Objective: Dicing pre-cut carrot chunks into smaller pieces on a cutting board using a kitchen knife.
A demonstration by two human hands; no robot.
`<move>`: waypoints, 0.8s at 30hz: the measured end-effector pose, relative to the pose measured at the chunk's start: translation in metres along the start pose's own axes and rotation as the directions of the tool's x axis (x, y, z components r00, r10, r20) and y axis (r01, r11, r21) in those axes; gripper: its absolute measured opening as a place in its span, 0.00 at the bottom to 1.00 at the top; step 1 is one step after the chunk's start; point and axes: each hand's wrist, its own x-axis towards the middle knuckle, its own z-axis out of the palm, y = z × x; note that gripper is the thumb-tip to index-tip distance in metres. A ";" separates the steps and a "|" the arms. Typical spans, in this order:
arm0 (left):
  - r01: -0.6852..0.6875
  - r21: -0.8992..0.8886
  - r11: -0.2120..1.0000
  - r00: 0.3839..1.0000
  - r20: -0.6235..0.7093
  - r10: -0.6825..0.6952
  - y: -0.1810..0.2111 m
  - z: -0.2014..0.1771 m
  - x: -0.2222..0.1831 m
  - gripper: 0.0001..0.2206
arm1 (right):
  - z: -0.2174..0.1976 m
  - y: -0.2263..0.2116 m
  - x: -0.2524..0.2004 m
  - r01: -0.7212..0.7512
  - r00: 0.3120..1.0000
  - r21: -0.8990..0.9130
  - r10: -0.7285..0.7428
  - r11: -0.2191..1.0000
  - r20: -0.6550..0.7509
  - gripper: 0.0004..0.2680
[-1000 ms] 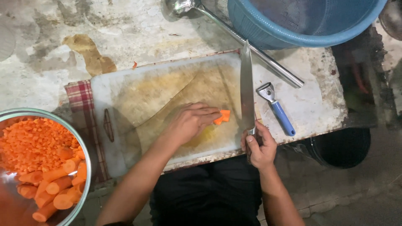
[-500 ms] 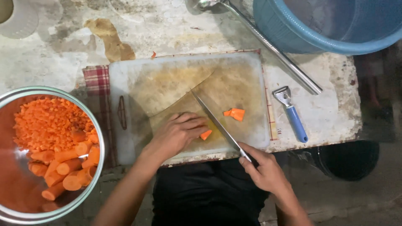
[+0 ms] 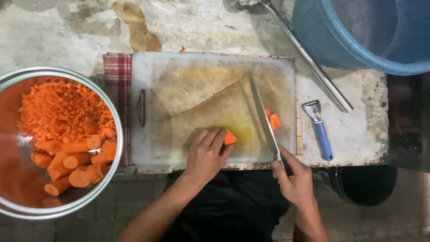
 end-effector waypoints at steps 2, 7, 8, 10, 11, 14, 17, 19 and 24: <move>-0.024 -0.028 0.999 1.000 0.012 0.024 -0.001 0.001 0.001 0.16 | 0.007 -0.010 -0.005 0.039 0.999 -0.021 -0.039 0.999 0.024 0.15; -0.051 -0.214 0.976 0.998 0.011 0.055 -0.005 0.001 0.000 0.17 | 0.017 -0.025 -0.008 0.165 0.975 -0.103 -0.147 0.981 0.165 0.15; -0.055 -0.222 0.974 0.998 0.013 0.059 -0.005 -0.001 0.000 0.17 | 0.017 -0.028 -0.009 0.187 0.969 -0.094 -0.168 0.978 0.184 0.14; -0.053 -0.228 0.972 0.998 0.012 0.057 -0.006 -0.003 0.001 0.16 | 0.021 -0.025 -0.012 0.213 0.959 -0.084 -0.192 0.973 0.208 0.14; -0.065 -0.224 0.973 0.998 -0.006 0.065 -0.005 -0.003 0.002 0.15 | 0.023 -0.021 -0.016 0.195 0.961 -0.083 -0.174 0.977 0.216 0.15; -0.071 -0.216 0.974 0.997 -0.024 0.068 -0.004 -0.001 0.003 0.14 | 0.025 -0.019 -0.022 0.151 0.968 -0.050 -0.138 0.987 0.208 0.16; -0.084 -0.223 0.971 0.996 -0.015 0.083 -0.006 -0.001 0.006 0.14 | 0.025 -0.021 -0.020 0.127 0.971 -0.003 -0.123 0.992 0.205 0.15; -0.099 -0.237 0.966 0.995 -0.007 0.101 -0.008 -0.002 0.007 0.13 | 0.023 -0.023 -0.018 0.124 0.968 0.008 -0.123 0.992 0.220 0.15; -0.203 -0.317 0.926 0.955 0.144 0.258 -0.023 -0.018 0.011 0.19 | 0.017 -0.043 -0.015 -0.071 0.946 -0.035 0.078 0.997 0.314 0.17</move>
